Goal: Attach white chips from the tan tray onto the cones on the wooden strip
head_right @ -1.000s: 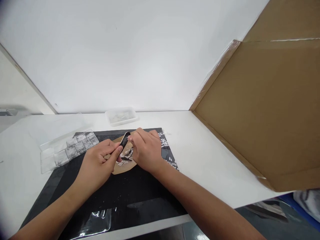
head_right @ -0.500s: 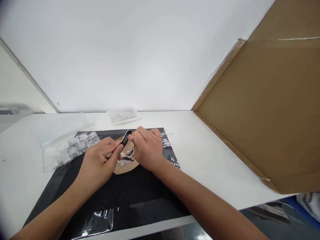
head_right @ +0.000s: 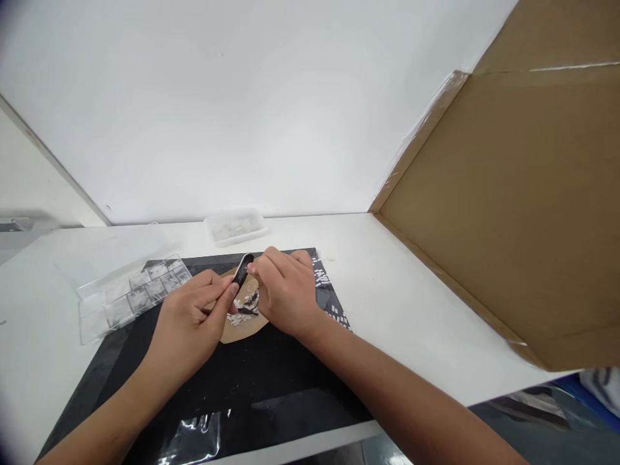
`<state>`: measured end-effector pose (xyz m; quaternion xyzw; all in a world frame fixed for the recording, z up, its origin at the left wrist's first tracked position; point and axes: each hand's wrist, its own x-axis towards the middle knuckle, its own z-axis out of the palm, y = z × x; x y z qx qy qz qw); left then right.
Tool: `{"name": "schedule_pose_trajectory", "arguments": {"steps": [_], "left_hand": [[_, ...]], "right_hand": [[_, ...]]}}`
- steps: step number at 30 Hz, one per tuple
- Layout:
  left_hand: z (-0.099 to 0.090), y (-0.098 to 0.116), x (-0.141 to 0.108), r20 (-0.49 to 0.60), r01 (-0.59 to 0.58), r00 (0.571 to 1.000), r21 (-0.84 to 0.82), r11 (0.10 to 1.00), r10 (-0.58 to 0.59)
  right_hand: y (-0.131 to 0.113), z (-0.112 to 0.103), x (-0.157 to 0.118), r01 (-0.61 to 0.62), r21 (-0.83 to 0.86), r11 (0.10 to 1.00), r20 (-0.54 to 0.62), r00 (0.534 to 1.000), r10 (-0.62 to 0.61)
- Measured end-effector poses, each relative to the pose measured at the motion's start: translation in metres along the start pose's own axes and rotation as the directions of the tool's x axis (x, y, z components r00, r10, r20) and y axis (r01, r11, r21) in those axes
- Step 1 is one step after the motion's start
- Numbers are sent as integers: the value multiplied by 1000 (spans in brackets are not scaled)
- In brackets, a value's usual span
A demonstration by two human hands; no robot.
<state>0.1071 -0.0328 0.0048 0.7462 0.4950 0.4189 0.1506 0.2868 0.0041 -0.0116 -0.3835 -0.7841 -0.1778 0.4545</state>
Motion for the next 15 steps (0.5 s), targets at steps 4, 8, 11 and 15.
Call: {"name": "schedule_pose_trajectory", "arguments": {"steps": [4, 8, 11, 15], "left_hand": [[1, 0, 0, 9, -14, 1000, -2, 1000, 14], [2, 2, 0, -15, -3, 1000, -10, 1000, 3], [2, 4, -1, -11, -25, 1000, -2, 1000, 25], [2, 5, -2, -35, -31, 999, 28, 999, 32]], "right_hand": [[0, -1, 3, 51, 32, 998, 56, 997, -53], [2, -3, 5, 7, 1, 1000, 20, 1000, -7], [0, -3, 4, 54, 36, 998, 59, 997, -56], [-2, -2, 4, 0, 18, 1000, 27, 1000, -1]]}}
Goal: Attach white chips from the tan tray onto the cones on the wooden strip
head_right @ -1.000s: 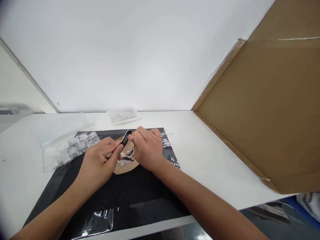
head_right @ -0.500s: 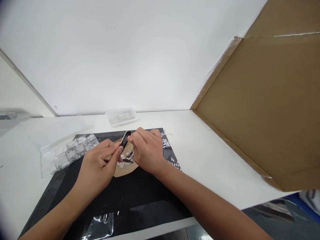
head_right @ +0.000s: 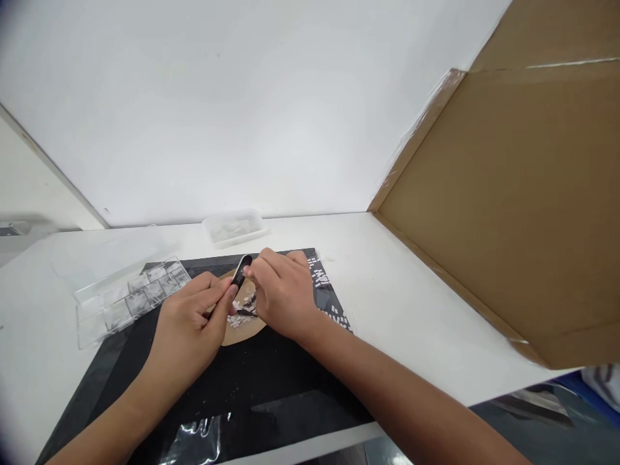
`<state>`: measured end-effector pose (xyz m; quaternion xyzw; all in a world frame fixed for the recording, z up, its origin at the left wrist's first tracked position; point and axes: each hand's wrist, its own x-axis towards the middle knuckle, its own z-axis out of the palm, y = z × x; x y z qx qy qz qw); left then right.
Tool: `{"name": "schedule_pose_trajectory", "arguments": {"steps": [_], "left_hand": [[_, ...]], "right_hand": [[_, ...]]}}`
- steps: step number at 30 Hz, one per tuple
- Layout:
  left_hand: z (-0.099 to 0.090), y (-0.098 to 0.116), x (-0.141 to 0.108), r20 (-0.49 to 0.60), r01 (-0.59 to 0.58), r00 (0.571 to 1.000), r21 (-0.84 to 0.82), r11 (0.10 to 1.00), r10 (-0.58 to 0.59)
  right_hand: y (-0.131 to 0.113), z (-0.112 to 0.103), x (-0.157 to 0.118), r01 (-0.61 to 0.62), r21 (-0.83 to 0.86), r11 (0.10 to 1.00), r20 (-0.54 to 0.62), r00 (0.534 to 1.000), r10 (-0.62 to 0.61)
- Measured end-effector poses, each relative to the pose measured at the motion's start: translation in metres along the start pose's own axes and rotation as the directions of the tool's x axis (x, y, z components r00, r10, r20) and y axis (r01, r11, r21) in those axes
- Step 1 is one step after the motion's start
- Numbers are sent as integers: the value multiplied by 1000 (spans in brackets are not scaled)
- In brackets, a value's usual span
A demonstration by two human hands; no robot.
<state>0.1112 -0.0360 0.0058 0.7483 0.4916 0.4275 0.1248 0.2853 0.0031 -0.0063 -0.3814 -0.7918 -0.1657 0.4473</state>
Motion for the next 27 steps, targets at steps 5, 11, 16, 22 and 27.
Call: {"name": "schedule_pose_trajectory", "arguments": {"steps": [5, 11, 16, 22, 27], "left_hand": [[0, 0, 0, 4, -12, 1000, -4, 1000, 12], [1, -3, 1, 14, -12, 1000, -6, 1000, 12], [1, -4, 1, -1, -26, 1000, -13, 1000, 26], [3, -4, 0, 2, -68, 998, 8, 998, 68], [6, -2, -3, -23, -109, 993, 140, 984, 114]], "right_hand": [[0, 0, 2, -19, -3, 1000, 3, 1000, 19], [0, 0, -1, 67, 30, 997, 39, 997, -68], [3, -1, 1, -5, 8, 1000, -41, 999, 5], [2, -2, 1, 18, 0, 1000, -28, 999, -18], [-3, -1, -2, -3, 18, 1000, 29, 1000, 2]]}}
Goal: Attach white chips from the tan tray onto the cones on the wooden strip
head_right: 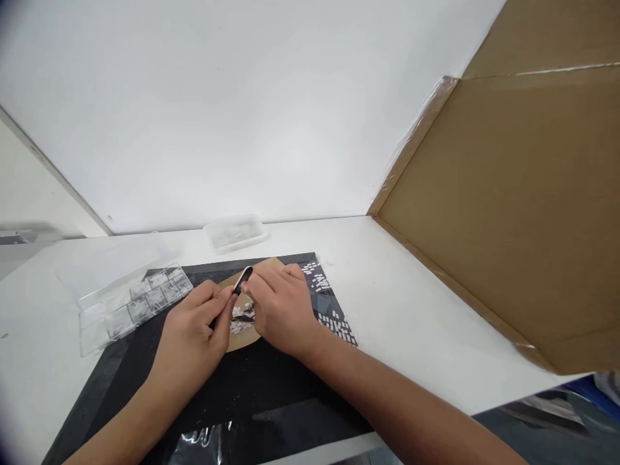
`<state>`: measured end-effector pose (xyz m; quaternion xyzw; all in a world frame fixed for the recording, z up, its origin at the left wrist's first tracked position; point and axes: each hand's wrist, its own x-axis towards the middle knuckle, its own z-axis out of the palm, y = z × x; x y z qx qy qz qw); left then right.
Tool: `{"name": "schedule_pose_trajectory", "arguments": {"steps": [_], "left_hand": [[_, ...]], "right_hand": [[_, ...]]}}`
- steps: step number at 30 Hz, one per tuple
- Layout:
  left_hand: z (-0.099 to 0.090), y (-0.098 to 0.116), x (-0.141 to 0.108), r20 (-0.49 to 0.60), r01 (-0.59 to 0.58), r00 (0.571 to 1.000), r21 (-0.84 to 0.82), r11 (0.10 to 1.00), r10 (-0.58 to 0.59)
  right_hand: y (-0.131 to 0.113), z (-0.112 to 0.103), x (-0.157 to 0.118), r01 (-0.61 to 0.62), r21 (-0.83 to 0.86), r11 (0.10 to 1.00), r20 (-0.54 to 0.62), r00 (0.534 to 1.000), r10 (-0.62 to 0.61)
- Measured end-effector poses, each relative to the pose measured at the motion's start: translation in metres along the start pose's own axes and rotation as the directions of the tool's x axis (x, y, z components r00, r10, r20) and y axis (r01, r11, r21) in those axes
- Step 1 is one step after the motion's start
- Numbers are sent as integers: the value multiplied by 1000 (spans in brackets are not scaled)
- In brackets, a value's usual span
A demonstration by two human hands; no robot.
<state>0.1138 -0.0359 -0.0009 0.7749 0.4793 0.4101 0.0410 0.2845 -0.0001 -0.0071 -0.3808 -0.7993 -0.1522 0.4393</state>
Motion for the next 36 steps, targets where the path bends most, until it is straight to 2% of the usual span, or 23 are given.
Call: {"name": "schedule_pose_trajectory", "arguments": {"steps": [5, 9, 14, 17, 21, 27, 30, 32, 36], "left_hand": [[2, 1, -3, -59, -74, 995, 180, 981, 86], [2, 1, -4, -46, -103, 992, 277, 955, 120], [1, 5, -3, -70, -143, 980, 417, 897, 189], [1, 8, -2, -67, -160, 976, 440, 884, 209], [0, 8, -1, -75, -148, 977, 443, 884, 201], [1, 2, -4, -55, -115, 988, 373, 920, 146], [3, -1, -3, -84, -75, 991, 328, 942, 108], [4, -4, -2, -92, -56, 992, 299, 953, 87], [6, -10, -2, -116, -22, 992, 261, 965, 54]], "right_hand": [[-4, -1, 2, -121, 25, 992, -14, 993, 121], [-5, -2, 3, -114, 91, 989, 70, 992, 108], [-6, -2, 3, -180, 89, 980, 6, 984, 180], [-7, -1, 2, -168, 115, 979, 6, 986, 169], [-6, 0, 1, -207, 117, 971, -38, 976, 213], [-1, 1, -1, -138, 120, 983, 32, 990, 135], [11, -2, 2, -153, 104, 983, 38, 988, 150], [27, -5, 3, -234, 86, 968, 45, 972, 231], [75, -15, -2, -457, 45, 888, 25, 889, 457]]}}
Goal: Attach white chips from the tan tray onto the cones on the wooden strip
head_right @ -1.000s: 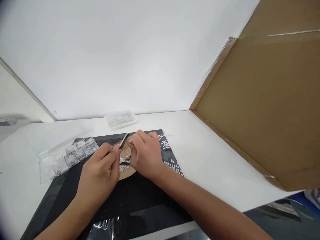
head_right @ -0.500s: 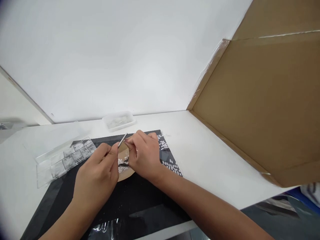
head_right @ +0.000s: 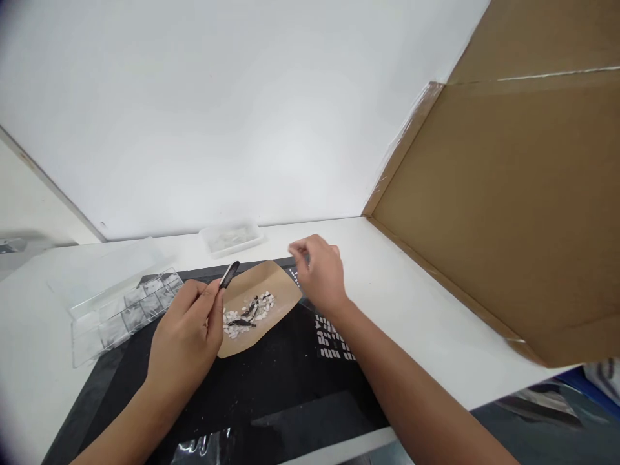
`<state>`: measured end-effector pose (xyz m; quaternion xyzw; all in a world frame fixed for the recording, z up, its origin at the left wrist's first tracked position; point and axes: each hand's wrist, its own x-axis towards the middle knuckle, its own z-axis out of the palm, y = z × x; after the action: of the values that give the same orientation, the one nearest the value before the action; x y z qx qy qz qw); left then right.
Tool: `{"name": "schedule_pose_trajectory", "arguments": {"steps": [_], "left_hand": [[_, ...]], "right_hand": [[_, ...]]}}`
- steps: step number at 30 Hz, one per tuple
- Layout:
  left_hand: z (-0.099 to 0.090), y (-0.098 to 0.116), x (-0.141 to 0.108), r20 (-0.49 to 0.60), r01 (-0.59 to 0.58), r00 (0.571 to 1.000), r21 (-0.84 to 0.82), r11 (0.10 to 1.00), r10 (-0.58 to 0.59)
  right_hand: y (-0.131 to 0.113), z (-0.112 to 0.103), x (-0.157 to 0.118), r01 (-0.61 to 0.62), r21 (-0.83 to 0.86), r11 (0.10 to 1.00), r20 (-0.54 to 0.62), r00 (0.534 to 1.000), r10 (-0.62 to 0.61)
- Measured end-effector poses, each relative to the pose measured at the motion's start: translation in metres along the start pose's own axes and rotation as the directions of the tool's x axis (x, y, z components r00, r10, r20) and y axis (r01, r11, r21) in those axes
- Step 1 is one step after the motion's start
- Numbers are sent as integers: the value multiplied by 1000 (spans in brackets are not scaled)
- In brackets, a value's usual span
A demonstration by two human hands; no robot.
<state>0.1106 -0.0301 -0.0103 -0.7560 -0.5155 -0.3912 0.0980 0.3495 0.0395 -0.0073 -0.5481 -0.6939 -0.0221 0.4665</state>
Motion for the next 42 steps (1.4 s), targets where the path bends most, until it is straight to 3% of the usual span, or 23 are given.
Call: {"name": "schedule_pose_trajectory", "arguments": {"steps": [5, 8, 15, 23, 30, 42], "left_hand": [[1, 0, -1, 41, 21, 999, -85, 996, -18], [0, 0, -1, 62, 23, 998, -116, 993, -16], [1, -4, -1, 89, 67, 995, -140, 988, -55], [1, -5, -1, 115, 82, 991, -144, 986, -65], [3, -8, -2, 117, 84, 991, -134, 987, -69], [1, -9, 0, 128, 75, 990, -139, 987, -57]], "right_hand": [[58, -20, 17, -221, -10, 975, -87, 972, 219], [85, -31, 22, -380, -103, 919, -56, 925, 376], [122, -45, 21, -477, -149, 866, 46, 872, 488], [130, -49, 20, -437, -135, 889, 183, 871, 456], [128, -48, 20, -412, -158, 897, 231, 868, 439], [128, -46, 21, -351, -288, 891, 218, 882, 418]]}}
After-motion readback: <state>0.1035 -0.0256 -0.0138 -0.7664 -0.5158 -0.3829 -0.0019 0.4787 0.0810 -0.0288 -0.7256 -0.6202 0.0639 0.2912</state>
